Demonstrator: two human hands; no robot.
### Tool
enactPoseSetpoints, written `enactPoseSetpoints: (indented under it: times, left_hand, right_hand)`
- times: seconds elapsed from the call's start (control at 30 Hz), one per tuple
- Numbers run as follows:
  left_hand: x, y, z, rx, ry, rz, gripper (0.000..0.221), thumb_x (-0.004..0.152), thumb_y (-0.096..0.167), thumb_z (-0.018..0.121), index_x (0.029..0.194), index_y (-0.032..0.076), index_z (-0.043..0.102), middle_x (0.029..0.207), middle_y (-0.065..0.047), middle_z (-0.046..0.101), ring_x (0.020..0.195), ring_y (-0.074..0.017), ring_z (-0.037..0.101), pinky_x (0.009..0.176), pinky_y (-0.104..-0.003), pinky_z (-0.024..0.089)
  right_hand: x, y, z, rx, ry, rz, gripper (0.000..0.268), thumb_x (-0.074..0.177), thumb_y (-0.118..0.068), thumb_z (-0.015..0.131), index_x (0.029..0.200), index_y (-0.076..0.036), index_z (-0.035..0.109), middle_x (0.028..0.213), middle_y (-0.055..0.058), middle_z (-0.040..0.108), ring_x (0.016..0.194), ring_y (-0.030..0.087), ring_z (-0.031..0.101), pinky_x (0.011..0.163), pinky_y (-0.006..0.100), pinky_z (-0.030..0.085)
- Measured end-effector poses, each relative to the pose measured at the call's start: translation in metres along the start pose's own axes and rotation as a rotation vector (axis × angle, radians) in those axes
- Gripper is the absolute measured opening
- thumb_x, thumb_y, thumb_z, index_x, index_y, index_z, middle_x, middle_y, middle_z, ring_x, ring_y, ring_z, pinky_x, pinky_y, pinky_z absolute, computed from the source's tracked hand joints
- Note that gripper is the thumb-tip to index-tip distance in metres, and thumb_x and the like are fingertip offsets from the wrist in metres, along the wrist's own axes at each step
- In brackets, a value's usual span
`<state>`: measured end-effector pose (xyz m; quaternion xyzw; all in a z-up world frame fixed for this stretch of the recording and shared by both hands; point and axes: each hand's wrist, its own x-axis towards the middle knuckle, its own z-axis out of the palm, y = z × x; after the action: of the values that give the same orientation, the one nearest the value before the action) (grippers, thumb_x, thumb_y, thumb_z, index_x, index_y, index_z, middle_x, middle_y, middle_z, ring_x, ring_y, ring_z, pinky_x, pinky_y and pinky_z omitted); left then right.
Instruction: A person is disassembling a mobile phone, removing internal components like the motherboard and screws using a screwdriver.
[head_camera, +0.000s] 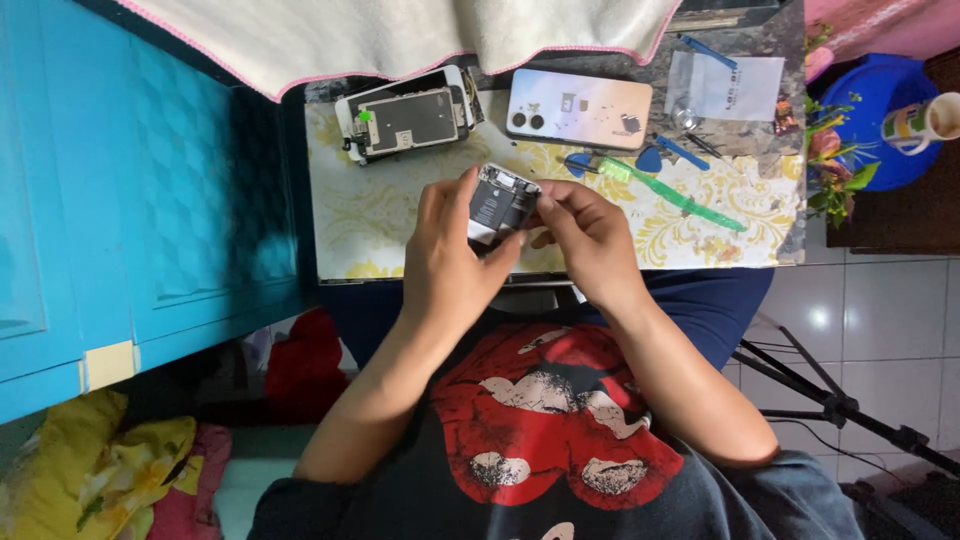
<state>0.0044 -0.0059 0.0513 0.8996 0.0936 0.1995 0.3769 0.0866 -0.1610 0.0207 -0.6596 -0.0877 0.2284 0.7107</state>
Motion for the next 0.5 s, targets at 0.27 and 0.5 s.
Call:
enactPoseSetpoints:
  times: [0.27,0.5]
  left_hand:
    - [-0.019,0.049,-0.036,-0.088,0.073,0.052,0.071,0.093,0.01,0.079,0.153,0.0,0.042,0.117,-0.022,0.053,0.106,-0.0383,0.064,0.08,-0.048,0.061]
    - [-0.029,0.062,-0.052,-0.074,-0.013,0.028,0.075,0.101,0.013,0.078,0.158,0.005,0.031,0.127,-0.019,0.053,0.117,-0.0277,0.059,0.1,-0.037,0.058]
  right_hand:
    - [-0.017,-0.026,0.009,0.183,-0.062,-0.08,0.018,0.104,-0.002,0.056,0.107,0.008,0.07,0.079,0.021,0.068,0.072,0.025,0.069,0.07,0.039,0.062]
    - [-0.031,-0.048,0.009,0.169,-0.139,-0.06,0.019,0.105,-0.02,0.06,0.106,-0.002,0.065,0.078,0.008,0.066,0.06,0.018,0.065,0.06,0.028,0.056]
